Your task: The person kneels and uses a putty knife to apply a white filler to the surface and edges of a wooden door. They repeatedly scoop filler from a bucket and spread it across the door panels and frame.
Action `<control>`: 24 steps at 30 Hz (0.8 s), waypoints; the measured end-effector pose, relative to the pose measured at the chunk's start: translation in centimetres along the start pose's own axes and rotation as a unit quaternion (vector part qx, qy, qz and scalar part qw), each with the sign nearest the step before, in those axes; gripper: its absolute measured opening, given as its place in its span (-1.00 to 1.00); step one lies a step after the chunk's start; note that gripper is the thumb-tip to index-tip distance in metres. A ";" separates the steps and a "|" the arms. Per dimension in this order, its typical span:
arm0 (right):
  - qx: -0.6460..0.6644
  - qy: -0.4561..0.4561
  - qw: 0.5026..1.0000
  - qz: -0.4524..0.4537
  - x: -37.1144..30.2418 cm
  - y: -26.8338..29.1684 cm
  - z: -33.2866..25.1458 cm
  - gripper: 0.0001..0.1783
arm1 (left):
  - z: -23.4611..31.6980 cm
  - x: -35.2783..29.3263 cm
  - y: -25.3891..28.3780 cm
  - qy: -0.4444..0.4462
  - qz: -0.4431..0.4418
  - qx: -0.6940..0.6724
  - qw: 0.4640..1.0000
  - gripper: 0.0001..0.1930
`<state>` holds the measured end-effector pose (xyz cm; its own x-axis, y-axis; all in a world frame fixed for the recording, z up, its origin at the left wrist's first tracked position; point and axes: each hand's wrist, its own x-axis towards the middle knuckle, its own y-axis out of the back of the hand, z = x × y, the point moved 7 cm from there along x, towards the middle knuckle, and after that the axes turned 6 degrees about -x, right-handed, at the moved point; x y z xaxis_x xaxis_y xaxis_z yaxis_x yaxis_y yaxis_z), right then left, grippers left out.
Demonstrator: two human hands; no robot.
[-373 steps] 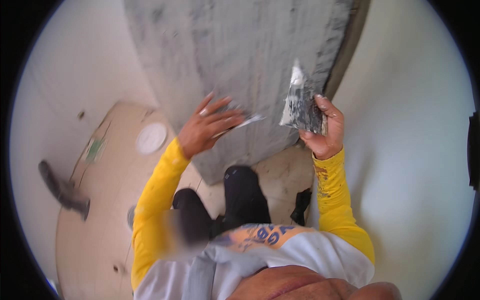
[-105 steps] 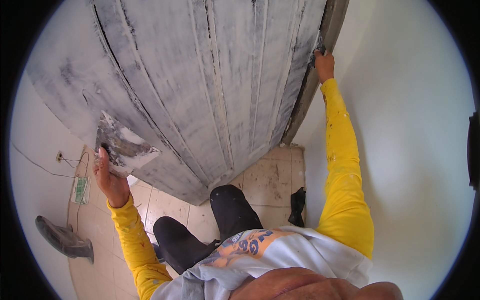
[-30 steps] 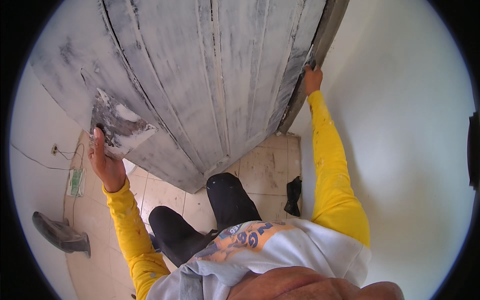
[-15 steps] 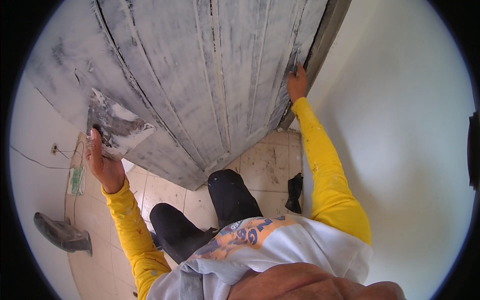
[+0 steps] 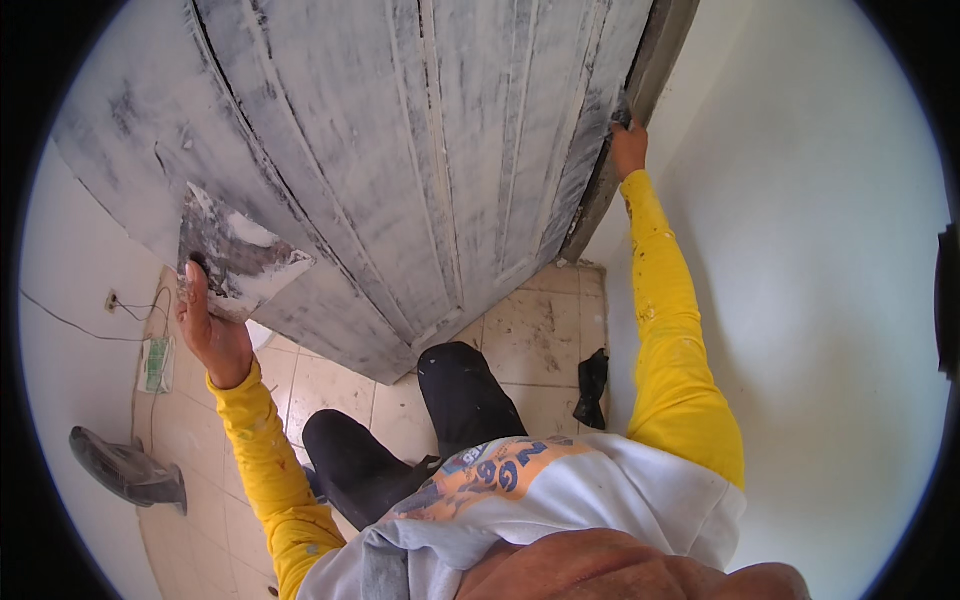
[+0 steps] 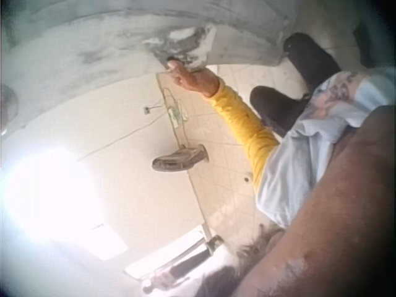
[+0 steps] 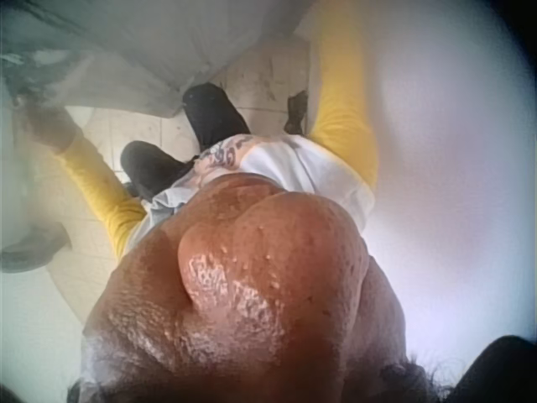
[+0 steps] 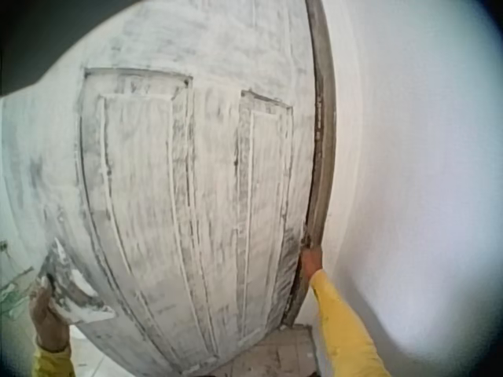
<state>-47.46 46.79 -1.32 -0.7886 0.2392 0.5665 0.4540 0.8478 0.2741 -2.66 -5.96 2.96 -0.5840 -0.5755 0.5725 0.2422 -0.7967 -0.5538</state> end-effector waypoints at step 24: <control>-0.059 0.160 0.982 0.086 -6.1 -3.9 -2.2 -0.43 | 0.6 -0.3 -1.7 -0.003 0.006 -0.007 1.000 -0.66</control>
<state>-43.56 40.96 -4.11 -0.5343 0.1969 0.8221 0.6287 0.7426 0.2308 -2.41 -4.54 4.10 -0.5757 -0.5870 0.5693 0.2383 -0.7864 -0.5699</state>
